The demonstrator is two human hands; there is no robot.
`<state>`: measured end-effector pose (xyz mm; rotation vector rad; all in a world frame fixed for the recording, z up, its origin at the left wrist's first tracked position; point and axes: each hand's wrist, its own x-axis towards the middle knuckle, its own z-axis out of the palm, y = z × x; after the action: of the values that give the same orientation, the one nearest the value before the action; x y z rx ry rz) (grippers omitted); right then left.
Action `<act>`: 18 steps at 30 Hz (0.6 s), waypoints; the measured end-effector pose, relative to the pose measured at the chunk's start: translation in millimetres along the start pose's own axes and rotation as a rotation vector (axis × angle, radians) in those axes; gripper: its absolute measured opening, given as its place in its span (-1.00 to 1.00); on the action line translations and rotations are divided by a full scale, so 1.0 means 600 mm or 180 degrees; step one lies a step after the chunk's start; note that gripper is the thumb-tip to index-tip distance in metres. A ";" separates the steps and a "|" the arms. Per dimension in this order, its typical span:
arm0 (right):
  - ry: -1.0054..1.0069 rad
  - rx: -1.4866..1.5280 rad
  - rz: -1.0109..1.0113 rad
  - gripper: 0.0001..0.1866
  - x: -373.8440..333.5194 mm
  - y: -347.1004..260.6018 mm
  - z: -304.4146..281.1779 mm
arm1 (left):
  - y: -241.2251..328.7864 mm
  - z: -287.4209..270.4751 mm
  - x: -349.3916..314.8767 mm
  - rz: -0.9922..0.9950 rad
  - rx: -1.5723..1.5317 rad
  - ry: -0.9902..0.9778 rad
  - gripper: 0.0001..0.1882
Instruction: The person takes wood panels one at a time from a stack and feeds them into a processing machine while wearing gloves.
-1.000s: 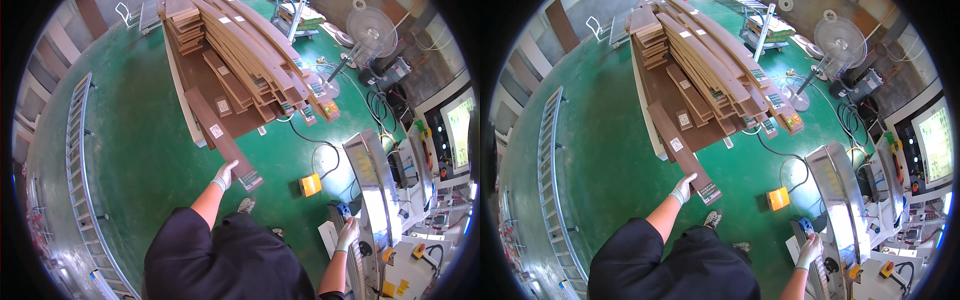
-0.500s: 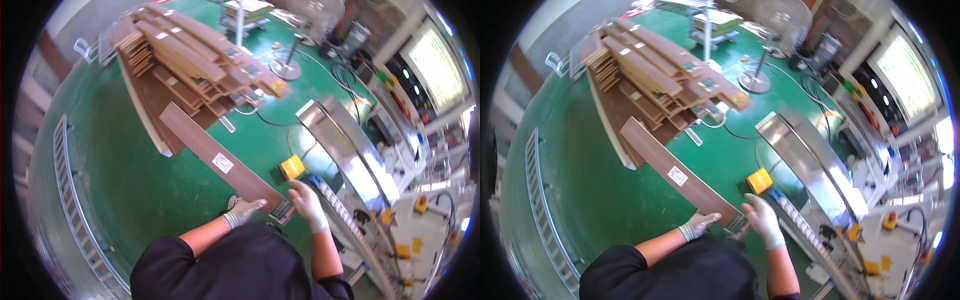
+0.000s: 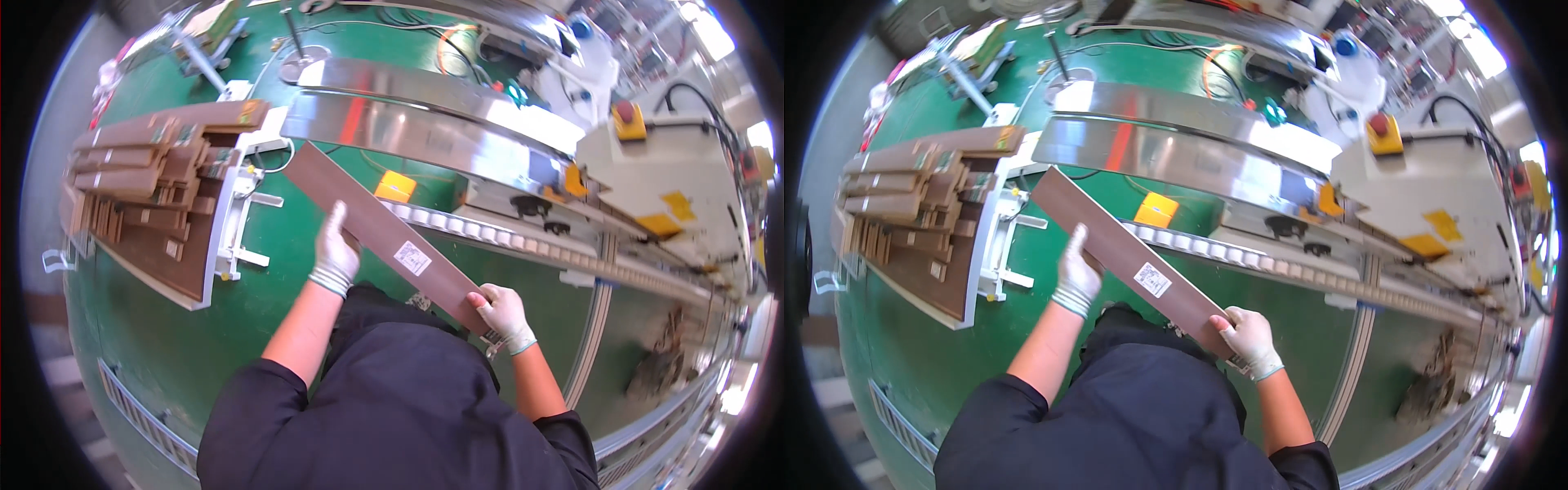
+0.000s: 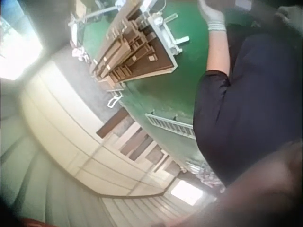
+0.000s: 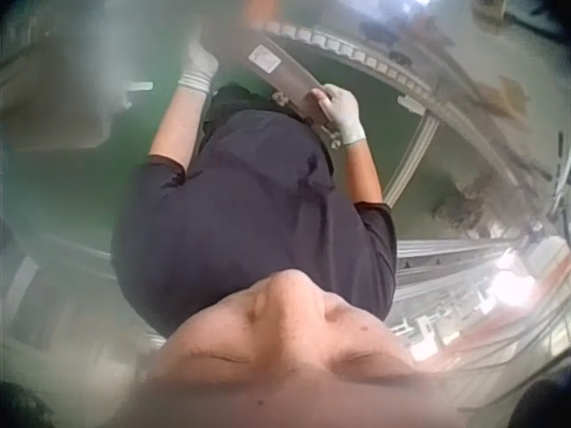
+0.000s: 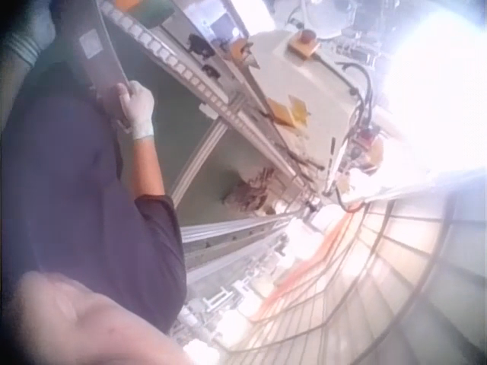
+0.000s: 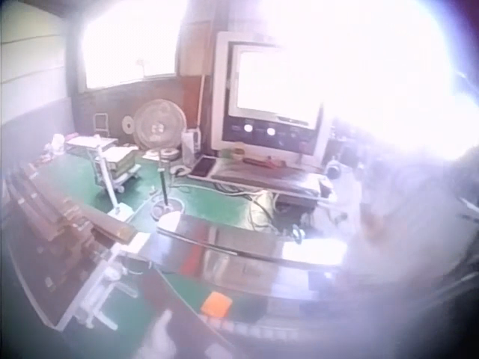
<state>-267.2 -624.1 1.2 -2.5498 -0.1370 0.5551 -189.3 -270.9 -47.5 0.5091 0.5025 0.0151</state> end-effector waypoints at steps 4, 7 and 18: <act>0.0134 0.0366 0.0511 -0.49 -0.079 0.083 -0.022 | -0.003 0.083 0.084 -0.0131 0.0661 -0.0098 -0.57; 0.0372 0.0594 0.0909 -0.43 -0.122 0.111 -0.004 | -0.039 0.124 0.129 -0.0513 0.1164 -0.0565 -0.59; 0.1523 0.0935 0.2045 -0.41 -0.196 0.079 0.152 | -0.230 0.259 0.163 -0.2152 0.3421 -0.1963 -0.68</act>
<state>-412.5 -645.6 -51.9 -2.3227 0.8864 0.1492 -46.2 -450.1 -39.8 1.3068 0.0062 -1.0796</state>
